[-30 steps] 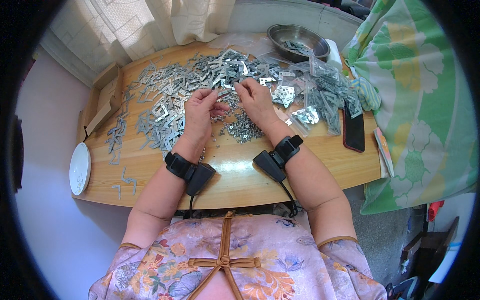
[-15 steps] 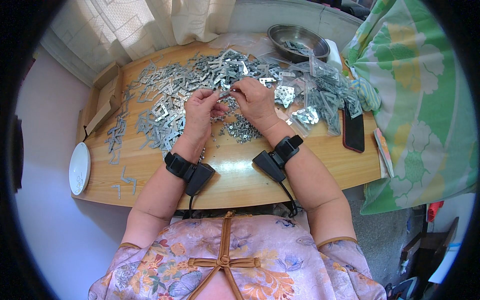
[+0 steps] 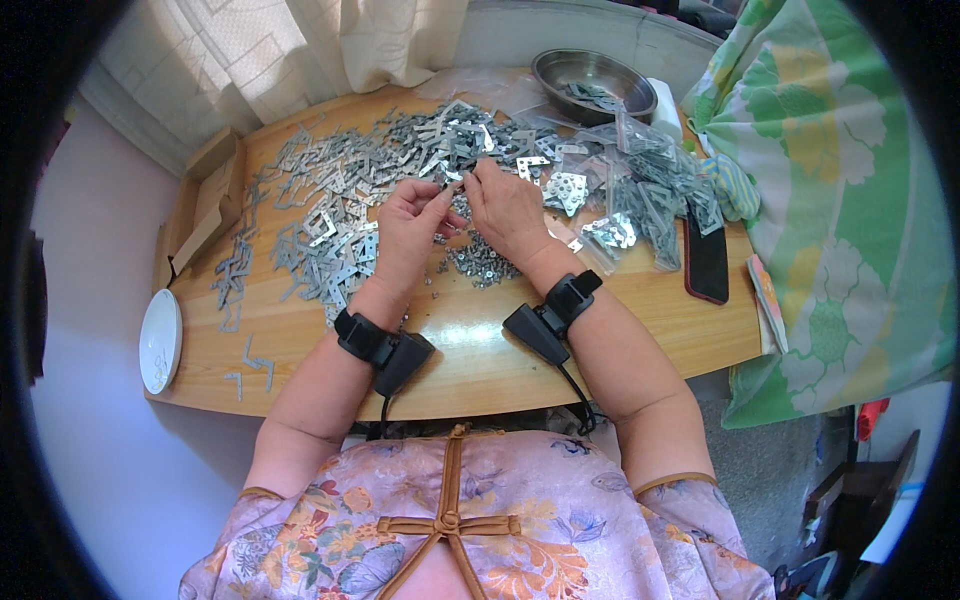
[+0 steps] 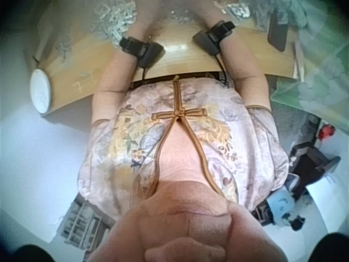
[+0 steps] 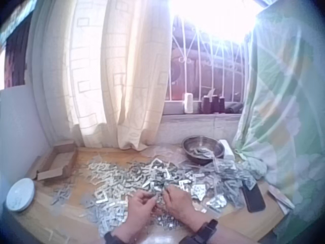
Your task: Assembling small metal L-shaped brackets on a table.
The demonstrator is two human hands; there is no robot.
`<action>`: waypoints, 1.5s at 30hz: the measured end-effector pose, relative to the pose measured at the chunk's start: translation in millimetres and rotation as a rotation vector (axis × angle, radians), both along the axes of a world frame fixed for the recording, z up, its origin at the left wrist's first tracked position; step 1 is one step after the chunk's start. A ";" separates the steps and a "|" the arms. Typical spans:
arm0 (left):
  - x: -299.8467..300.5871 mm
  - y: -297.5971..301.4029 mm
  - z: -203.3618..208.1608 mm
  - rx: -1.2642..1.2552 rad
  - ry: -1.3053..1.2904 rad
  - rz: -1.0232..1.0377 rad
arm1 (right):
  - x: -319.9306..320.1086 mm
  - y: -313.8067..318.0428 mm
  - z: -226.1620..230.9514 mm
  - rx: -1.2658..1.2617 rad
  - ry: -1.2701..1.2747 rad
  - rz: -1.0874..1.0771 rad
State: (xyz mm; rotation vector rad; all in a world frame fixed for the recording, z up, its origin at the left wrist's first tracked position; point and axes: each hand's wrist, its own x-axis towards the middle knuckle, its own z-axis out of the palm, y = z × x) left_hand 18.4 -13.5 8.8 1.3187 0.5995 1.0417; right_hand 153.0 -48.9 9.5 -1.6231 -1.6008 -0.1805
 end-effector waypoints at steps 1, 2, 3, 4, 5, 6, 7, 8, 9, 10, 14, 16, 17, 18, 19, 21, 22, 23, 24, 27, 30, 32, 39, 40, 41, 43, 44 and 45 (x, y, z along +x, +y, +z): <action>0.9 -0.6 0.9 0.014 0.022 0.022 | 0.8 1.0 -1.5 0.002 0.001 -0.003; 1.4 -1.0 0.7 0.017 0.023 0.019 | 1.6 1.6 -2.4 -0.011 0.039 -0.008; 1.6 -1.5 -0.4 0.058 0.053 0.019 | 2.4 2.3 -3.9 -0.022 0.077 -0.014; 1.9 -1.7 -0.9 0.100 0.082 0.018 | 4.2 4.4 -7.2 -0.017 0.078 -0.019; 2.5 -1.6 -0.8 0.106 0.083 0.013 | 6.4 7.1 -11.2 -0.016 0.179 0.030; 2.2 -2.2 -1.2 0.129 0.089 0.019 | 6.0 7.7 -11.4 -0.017 0.280 0.079; 1.9 -2.5 -1.2 0.152 0.094 0.026 | 6.3 7.3 -11.3 -0.012 0.283 0.076; 1.4 -2.7 -1.0 0.157 0.096 0.022 | 6.4 6.3 -11.4 -0.022 0.337 0.117; 0.9 -3.7 -0.2 0.120 0.069 0.023 | 6.2 4.9 -10.8 -0.032 0.391 0.158; 0.4 -4.3 0.4 0.082 0.042 0.024 | 6.3 4.7 -11.7 -0.028 0.393 0.156; 2.7 -6.8 3.0 0.098 0.052 0.010 | 12.2 9.0 -21.6 -0.053 0.574 0.236; 2.1 -7.4 3.5 0.133 0.081 0.016 | 9.6 9.2 -17.3 -0.056 0.658 0.266; 1.6 -7.3 3.3 0.136 0.081 0.015 | 8.0 7.6 -16.0 -0.096 0.794 0.323; 1.2 -7.4 3.0 0.152 0.093 0.018 | 6.2 6.1 -12.9 -0.136 0.929 0.381; 1.0 -7.1 2.8 0.168 0.104 0.020 | 6.7 7.4 -13.9 -0.133 0.930 0.381; 0.5 -5.3 3.0 0.107 0.061 0.015 | 8.3 10.1 -16.2 -0.190 0.946 0.396; 0.5 -4.2 2.9 0.043 0.017 0.010 | 9.9 9.8 -16.4 -0.187 0.947 0.394; 1.1 -2.9 1.5 0.045 0.018 0.007 | 11.8 8.8 -16.8 -0.189 0.856 0.384; 0.8 -1.6 0.4 0.046 0.033 0.005 | 11.9 8.2 -16.6 -0.190 0.766 0.375; 0.6 -0.5 -1.5 0.089 0.063 -0.001 | 9.0 9.0 -16.9 -0.199 0.882 0.380; 0.2 -2.9 0.4 0.093 0.050 0.000 | 8.6 8.2 -15.1 -0.230 0.984 0.425; -0.9 -1.9 0.9 0.056 0.023 0.005 | 6.5 7.1 -12.7 -0.226 1.027 0.445; -1.0 1.1 -0.6 -0.040 -0.040 0.014 | 5.9 1.6 -3.3 -0.172 0.975 0.412; -1.4 1.5 -1.3 -0.041 -0.051 0.028 | 5.1 0.3 -0.7 -0.171 0.976 0.413; -1.9 2.6 -2.7 -0.040 -0.051 0.029 | 4.5 -1.0 1.9 -0.184 0.947 0.392; -2.5 5.5 -5.8 -0.006 -0.024 0.052 | 6.1 -1.2 1.4 -0.193 0.918 0.371; -3.4 7.0 -7.1 -0.005 -0.023 0.052 | 8.1 1.1 -2.6 -0.221 0.941 0.414; -3.9 8.5 -7.7 0.017 0.003 0.051 | 9.4 1.8 -2.8 -0.249 0.963 0.455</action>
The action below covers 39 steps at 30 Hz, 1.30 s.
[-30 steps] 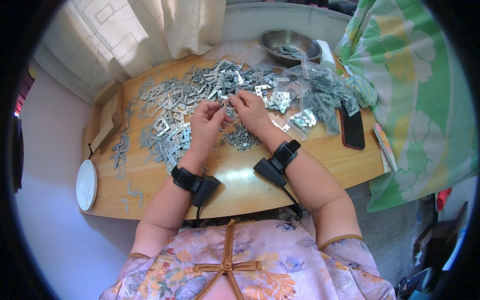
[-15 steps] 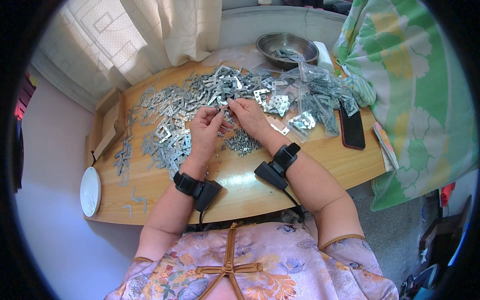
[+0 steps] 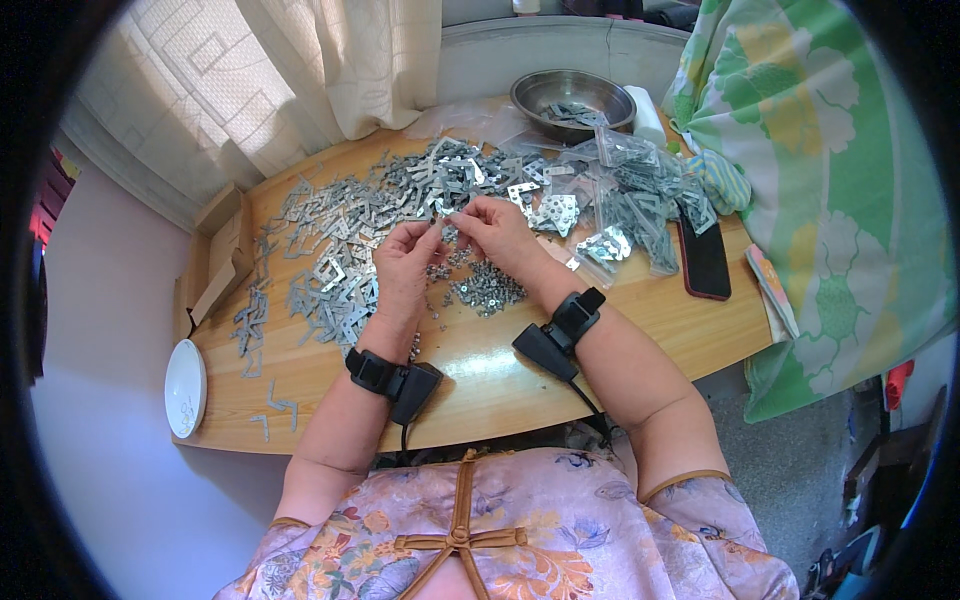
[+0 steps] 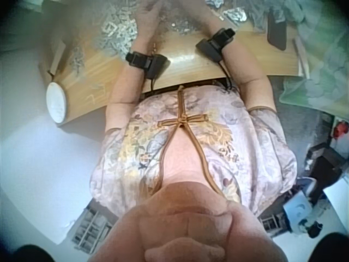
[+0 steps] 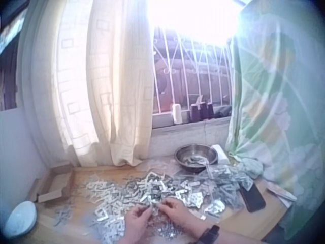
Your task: Assembling small metal L-shaped brackets on a table.
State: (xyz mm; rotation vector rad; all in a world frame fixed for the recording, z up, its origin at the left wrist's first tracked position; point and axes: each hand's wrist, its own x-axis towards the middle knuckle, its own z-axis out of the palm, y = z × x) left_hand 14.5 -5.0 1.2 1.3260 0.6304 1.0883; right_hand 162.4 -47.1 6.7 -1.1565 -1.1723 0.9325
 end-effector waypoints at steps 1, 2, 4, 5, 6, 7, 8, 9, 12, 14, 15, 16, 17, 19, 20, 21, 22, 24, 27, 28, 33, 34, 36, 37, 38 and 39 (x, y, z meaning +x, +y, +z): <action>-0.2 1.3 -0.4 0.021 0.027 -0.001 | 1.7 0.0 -0.2 0.001 0.000 -0.001; 0.3 2.8 -0.7 0.022 0.027 -0.002 | 3.3 -0.2 -0.3 -0.005 0.026 0.015; 1.3 5.9 1.1 0.061 0.112 0.071 | 6.6 -1.1 2.9 -0.011 0.053 0.032; 0.7 7.9 1.9 0.061 0.112 0.071 | 10.0 -1.6 5.6 -0.037 0.063 0.025; -2.1 10.4 3.1 0.091 0.164 0.133 | 12.2 -1.6 7.8 -0.063 0.074 0.020; -5.3 13.3 4.1 0.122 0.216 0.195 | 14.2 -1.2 9.0 -0.063 0.076 0.023; -8.7 17.8 2.7 0.122 0.218 0.197 | 16.1 -0.7 10.0 -0.137 0.024 -0.019; -11.3 22.2 2.3 0.175 0.337 0.253 | 18.5 -0.7 10.9 -0.211 -0.030 -0.062; -17.7 29.1 1.7 0.261 0.529 0.314 | 24.0 -0.3 8.0 -0.270 -0.116 -0.087; -20.9 30.7 5.6 0.294 0.603 0.319 | 27.3 2.7 5.1 -0.282 -0.039 -0.064; -21.9 31.0 8.1 0.306 0.678 0.309 | 27.9 3.0 5.1 -0.293 0.037 -0.046; -22.2 30.7 10.4 0.317 0.753 0.298 | 26.9 4.8 4.7 -0.295 0.038 -0.047; -21.8 29.8 12.8 0.316 0.754 0.296 | 24.6 7.8 4.0 -0.147 0.213 -0.022; -22.4 27.4 17.9 0.385 0.871 0.320 | 22.3 8.6 3.1 0.002 0.387 0.004; -22.8 26.6 17.9 0.385 0.872 0.319 | 22.6 7.6 2.7 -0.004 0.353 0.002; -24.0 25.9 18.5 0.476 0.953 0.345 | 22.9 7.0 2.9 -0.009 0.318 0.001; -24.8 25.5 19.0 0.569 1.032 0.370 | 23.4 6.2 3.0 -0.014 0.283 0.000; -28.4 30.3 15.9 0.618 1.040 0.320 | 27.9 4.9 1.7 -0.032 0.195 0.019; -32.3 35.6 11.8 0.660 1.049 0.224 | 28.0 6.3 -4.9 -0.066 0.013 0.034; -32.9 36.5 12.1 0.653 1.049 0.179 | 28.1 6.9 -7.3 -0.081 -0.080 0.028; -45.4 43.7 22.0 0.544 1.132 0.037 | 22.1 7.5 -12.8 0.001 -0.431 -0.006; -49.3 44.6 23.9 0.530 1.153 0.004 | 18.0 6.7 -9.2 0.076 -0.604 -0.044; -54.3 44.1 28.7 0.536 1.193 -0.008 | 16.3 -2.2 -2.3 0.072 -0.701 -0.092; -55.1 43.8 31.1 0.543 1.232 -0.024 | 16.4 -3.8 -0.4 0.124 -0.824 -0.076; -55.7 44.0 32.3 0.542 1.233 -0.024 | 16.2 -5.0 1.0 0.177 -0.947 -0.059; -56.2 44.1 33.2 0.531 1.253 -0.047 | 15.2 -7.0 2.3 0.176 -0.946 -0.058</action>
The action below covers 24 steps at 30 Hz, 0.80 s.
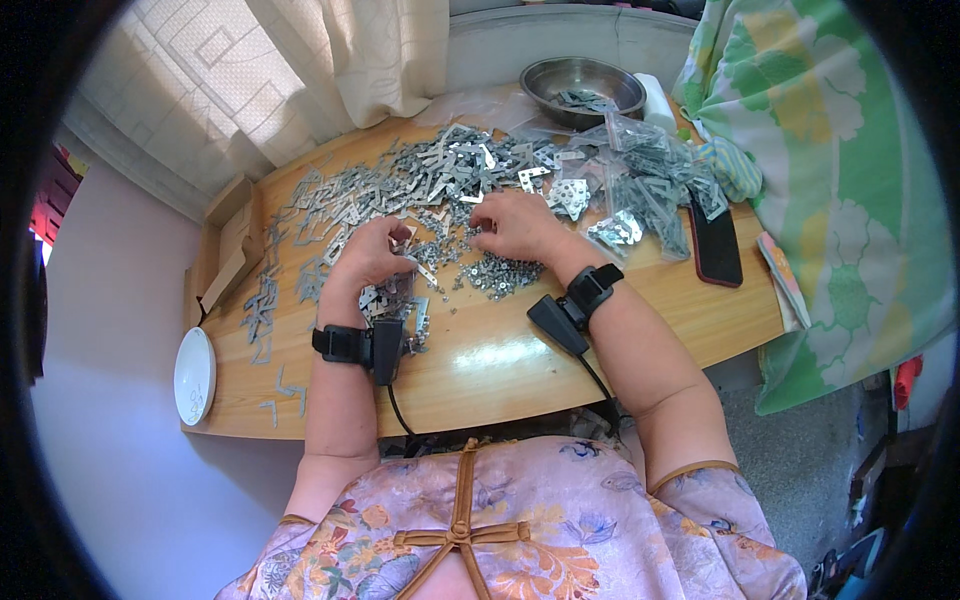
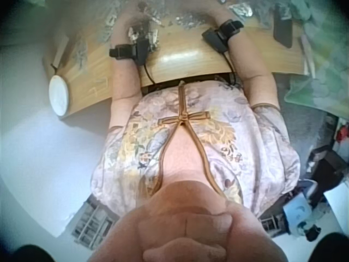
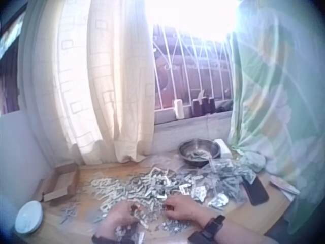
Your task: Assembling small metal L-shaped brackets on a table.
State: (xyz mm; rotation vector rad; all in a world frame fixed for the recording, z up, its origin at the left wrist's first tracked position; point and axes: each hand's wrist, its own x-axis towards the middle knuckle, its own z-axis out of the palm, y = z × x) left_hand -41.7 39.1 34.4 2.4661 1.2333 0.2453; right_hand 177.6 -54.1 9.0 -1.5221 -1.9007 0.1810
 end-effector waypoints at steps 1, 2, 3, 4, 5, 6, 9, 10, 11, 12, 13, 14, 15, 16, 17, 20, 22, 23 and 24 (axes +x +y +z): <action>-0.6 0.4 0.5 -0.018 0.024 -0.006 | -1.2 -1.8 1.1 -0.015 -0.097 0.037; -1.4 1.4 0.1 -0.018 0.024 -0.006 | -2.0 -2.6 2.3 -0.030 -0.195 0.074; -2.7 2.0 -1.4 -0.042 0.003 -0.002 | -2.9 -2.9 3.0 -0.031 -0.194 0.076; -4.1 2.8 -2.5 -0.066 -0.019 0.002 | -3.7 -2.6 3.7 -0.059 -0.211 0.099; -5.4 3.7 -3.5 -0.066 -0.019 0.003 | -4.6 -2.0 4.0 -0.086 -0.228 0.123; -5.7 3.9 -4.8 -0.062 -0.044 -0.003 | -4.5 -1.8 2.4 -0.088 -0.228 0.123; -7.2 5.0 -8.9 -0.084 -0.124 -0.005 | -4.7 -0.2 -1.4 -0.092 -0.231 0.089; -8.4 5.6 -9.9 -0.109 -0.177 -0.001 | -5.1 0.2 -1.1 -0.092 -0.248 0.074; -9.1 7.3 -10.3 -0.109 -0.177 0.001 | -5.5 0.5 -1.0 -0.091 -0.264 0.060; -9.1 9.5 -10.1 -0.145 -0.158 0.030 | -5.9 0.6 -1.3 -0.093 -0.264 0.062; -9.5 10.9 -10.3 -0.181 -0.140 0.058 | -6.4 0.7 -1.7 -0.067 -0.274 0.069; -10.2 11.2 -11.2 -0.182 -0.140 0.060 | -6.8 0.8 -2.2 -0.041 -0.283 0.076; -10.2 11.3 -11.2 -0.172 -0.165 0.075 | -7.2 1.0 -2.7 -0.041 -0.283 0.077; -10.4 11.4 -11.1 -0.162 -0.190 0.091 | -7.7 1.0 -3.6 -0.023 -0.304 0.077; -10.8 11.6 -10.7 -0.161 -0.189 0.092 | -8.5 0.9 -4.1 -0.005 -0.325 0.076; -12.0 8.9 -5.7 -0.127 -0.132 0.138 | -12.4 1.4 -5.0 0.001 -0.357 0.043; -9.9 3.5 2.6 -0.071 -0.055 0.211 | -12.5 0.8 -5.5 0.027 -0.346 0.050; -9.6 1.0 6.2 -0.071 -0.055 0.212 | -12.4 0.6 -5.8 0.055 -0.335 0.055; -9.2 -1.5 10.2 -0.043 -0.022 0.229 | -11.8 0.8 -6.5 0.055 -0.336 0.056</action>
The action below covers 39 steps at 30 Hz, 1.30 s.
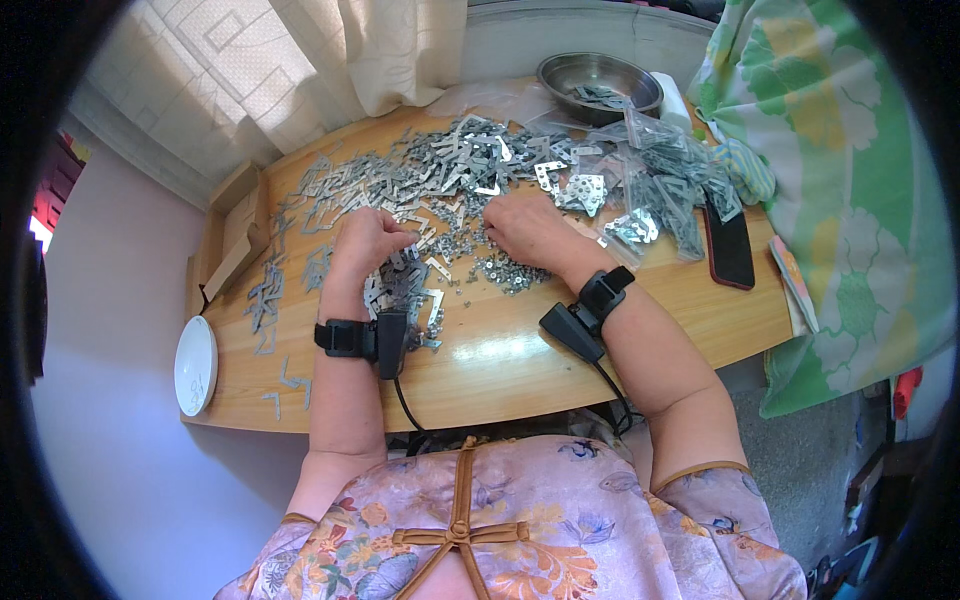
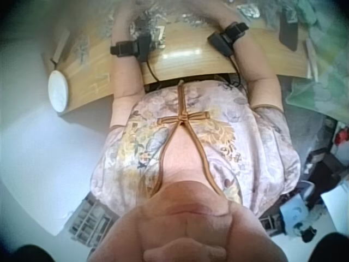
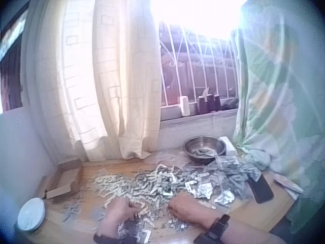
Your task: Assembling small metal L-shaped brackets on a table.
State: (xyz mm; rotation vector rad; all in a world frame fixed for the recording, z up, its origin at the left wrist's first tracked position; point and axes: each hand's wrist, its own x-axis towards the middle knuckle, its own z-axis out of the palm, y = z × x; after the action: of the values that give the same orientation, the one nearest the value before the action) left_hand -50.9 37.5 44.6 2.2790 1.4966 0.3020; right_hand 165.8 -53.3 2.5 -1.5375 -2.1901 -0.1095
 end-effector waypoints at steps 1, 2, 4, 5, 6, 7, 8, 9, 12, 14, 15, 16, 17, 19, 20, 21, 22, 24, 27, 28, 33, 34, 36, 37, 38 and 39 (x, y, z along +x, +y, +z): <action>0.1 -1.4 2.2 0.024 0.037 0.017 | 0.9 0.6 -1.2 0.016 0.037 -0.010; 0.1 -1.4 2.8 0.025 0.036 0.017 | 1.8 1.1 -1.8 0.032 0.074 -0.021; -1.0 -2.5 4.4 0.093 0.061 -0.009 | 1.9 1.3 -0.5 0.024 0.127 -0.031; -1.1 -3.8 5.6 0.093 0.062 -0.009 | 2.3 1.4 0.0 0.016 0.180 -0.042; -0.7 -6.6 9.0 0.095 0.069 -0.006 | 2.5 1.6 -0.2 0.017 0.180 -0.042; -0.5 -8.3 10.9 0.097 0.076 -0.002 | 2.8 1.8 -0.6 0.014 0.251 -0.032; -0.3 -8.4 10.8 0.099 0.077 -0.003 | 3.2 2.0 -1.0 0.012 0.321 -0.021; -0.8 -8.8 9.7 0.114 0.087 -0.004 | 2.6 2.4 -1.6 0.013 0.323 -0.021; 0.2 -10.9 10.2 0.163 0.125 0.008 | 2.3 4.9 -3.4 -0.040 0.487 0.003; 1.2 -12.4 11.1 0.197 0.152 0.019 | 4.9 8.2 -7.2 0.004 0.559 0.044; 1.6 -12.4 10.7 0.223 0.154 0.041 | 5.8 9.7 -9.9 0.008 0.557 0.044; 2.0 -12.2 10.1 0.249 0.156 0.063 | 6.5 11.2 -12.7 0.015 0.585 0.057; 2.5 -11.7 8.9 0.252 0.154 0.061 | 8.5 12.2 -15.0 0.022 0.613 0.070; 0.4 -9.5 6.0 0.275 0.077 0.061 | 7.1 12.5 -13.4 -0.004 0.605 0.061; 0.8 -8.2 4.7 0.278 0.077 0.062 | 6.8 12.5 -12.9 -0.033 0.597 0.050; 1.7 -7.7 3.9 0.224 -0.037 0.053 | 6.0 11.6 -11.3 -0.030 0.597 0.051; 3.0 -7.0 2.4 0.169 -0.150 0.043 | 5.2 10.8 -9.9 -0.063 0.642 0.045; 8.8 -4.2 -4.3 0.010 -0.378 -0.029 | 3.7 10.0 -8.5 -0.094 0.688 0.038; 17.7 -7.1 -9.4 -0.282 -0.680 -0.146 | 3.5 10.4 -10.2 -0.199 0.833 0.074; 21.5 -10.3 -9.5 -0.414 -0.755 -0.187 | 4.3 10.9 -11.9 -0.183 0.840 0.085; 34.1 -18.2 -12.5 -0.482 -0.849 -0.254 | 3.1 6.8 -4.0 -0.166 0.865 0.070; 36.2 -16.2 -16.1 -0.503 -0.858 -0.262 | 1.5 5.6 -2.2 -0.167 0.863 0.073; 39.4 -16.6 -19.9 -0.522 -0.869 -0.269 | -1.6 4.0 -0.1 -0.112 0.926 0.028; 40.8 -18.2 -21.0 -0.524 -0.882 -0.280 | -3.6 4.3 0.3 -0.113 0.925 0.031; 42.0 -19.9 -22.1 -0.527 -0.894 -0.292 | -6.2 5.0 0.8 -0.068 1.026 0.045; 45.1 -24.2 -21.0 -0.528 -0.896 -0.292 | -6.6 5.0 0.8 -0.022 1.126 0.054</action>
State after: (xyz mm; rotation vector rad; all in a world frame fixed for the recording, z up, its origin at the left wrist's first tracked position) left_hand -5.8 13.3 23.6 1.5584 0.6637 0.6401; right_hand 159.2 -48.3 3.3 -1.0961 -1.3018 0.6425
